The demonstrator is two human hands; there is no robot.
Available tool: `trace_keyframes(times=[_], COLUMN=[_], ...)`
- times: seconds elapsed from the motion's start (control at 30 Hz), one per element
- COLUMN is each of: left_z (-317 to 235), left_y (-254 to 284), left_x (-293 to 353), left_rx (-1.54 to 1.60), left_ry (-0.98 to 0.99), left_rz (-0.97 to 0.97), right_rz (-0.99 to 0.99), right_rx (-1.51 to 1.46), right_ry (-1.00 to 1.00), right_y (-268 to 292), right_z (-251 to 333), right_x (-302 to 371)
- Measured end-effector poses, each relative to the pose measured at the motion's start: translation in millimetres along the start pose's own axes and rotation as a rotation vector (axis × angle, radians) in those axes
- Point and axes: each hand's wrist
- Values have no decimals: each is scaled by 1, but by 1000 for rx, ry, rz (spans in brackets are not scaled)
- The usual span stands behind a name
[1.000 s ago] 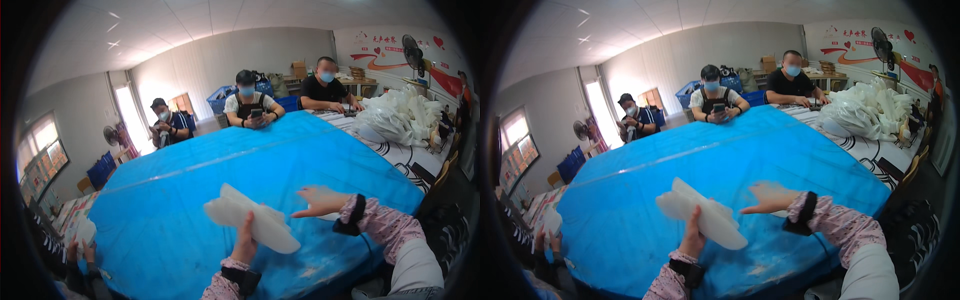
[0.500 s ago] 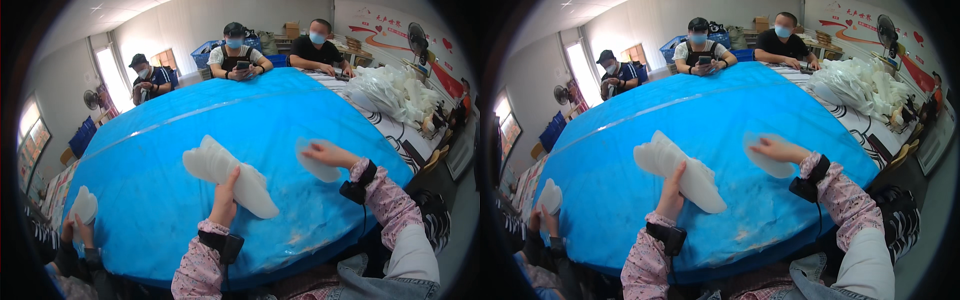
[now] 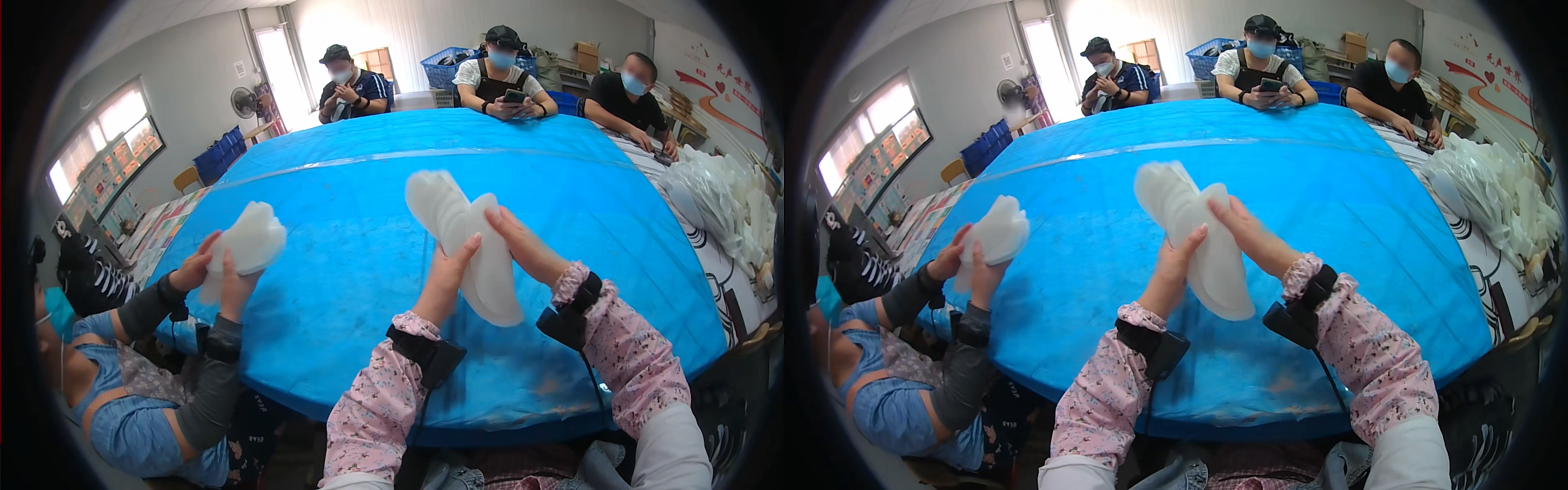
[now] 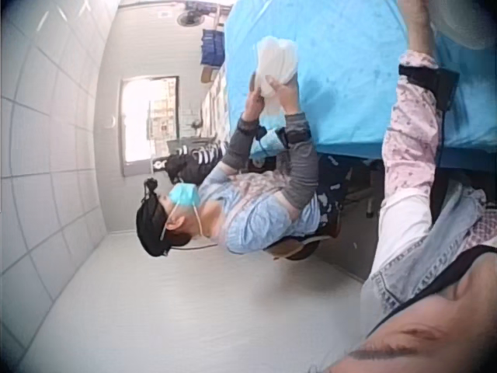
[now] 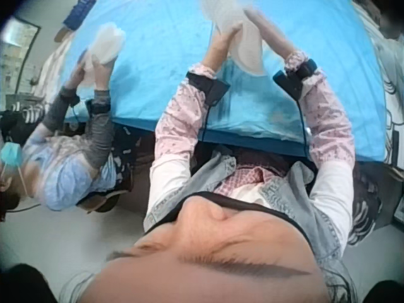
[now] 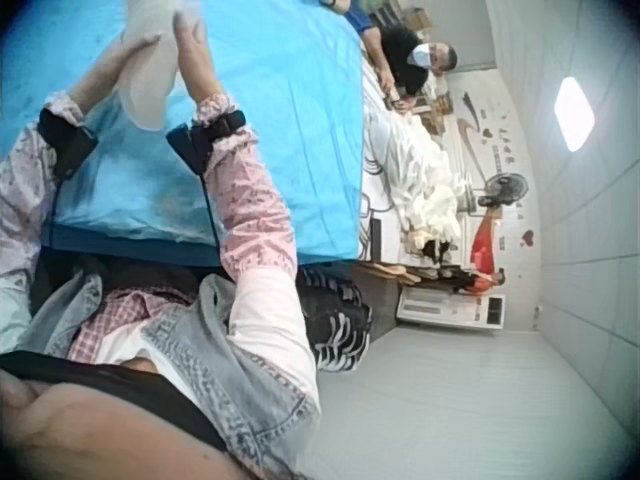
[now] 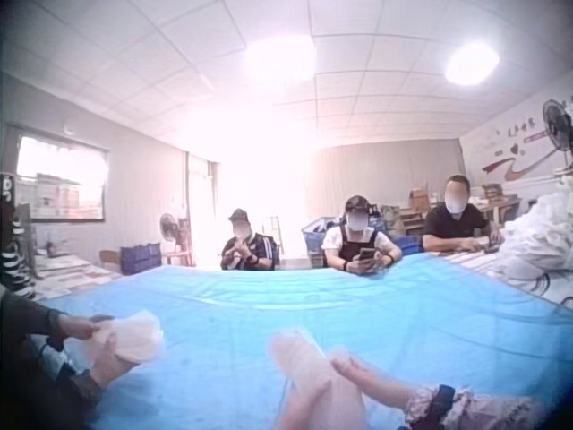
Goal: The person handles a black shoe upper, places it into a stack of similar uppers, and then gathers white foam shoe inserts from the table, stacking them together.
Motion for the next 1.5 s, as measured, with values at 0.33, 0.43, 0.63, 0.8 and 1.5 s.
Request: trace_keyframes(times=[0.33,0.43,0.63,0.8,1.5], left_z=[-5,-3,-41,-134,-140], left_y=[22,51,112,251,252], left_x=[-2,20,67,98,67], left_rx=[-612,-859,-1357,-2021,-2009], left_ry=[-457,-256,-328,-282,263], left_rz=[30,73,80,-367,128], right_rz=[249,282,259,236,123], right_rx=[280,156,454,421,352], right_ry=[197,9,224,264,108], right_y=[-3,-18,-19,-43,-21], right_z=[-14,-32,-61,-69,-68], right_x=[12,10,4,-6,-1])
Point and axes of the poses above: each hand's wrist, its own x-axis away from the middle knuckle, its own y-axis out of the back of the hand, z = x × y, and after that the axes turned 14 degrees about -x, right-handed
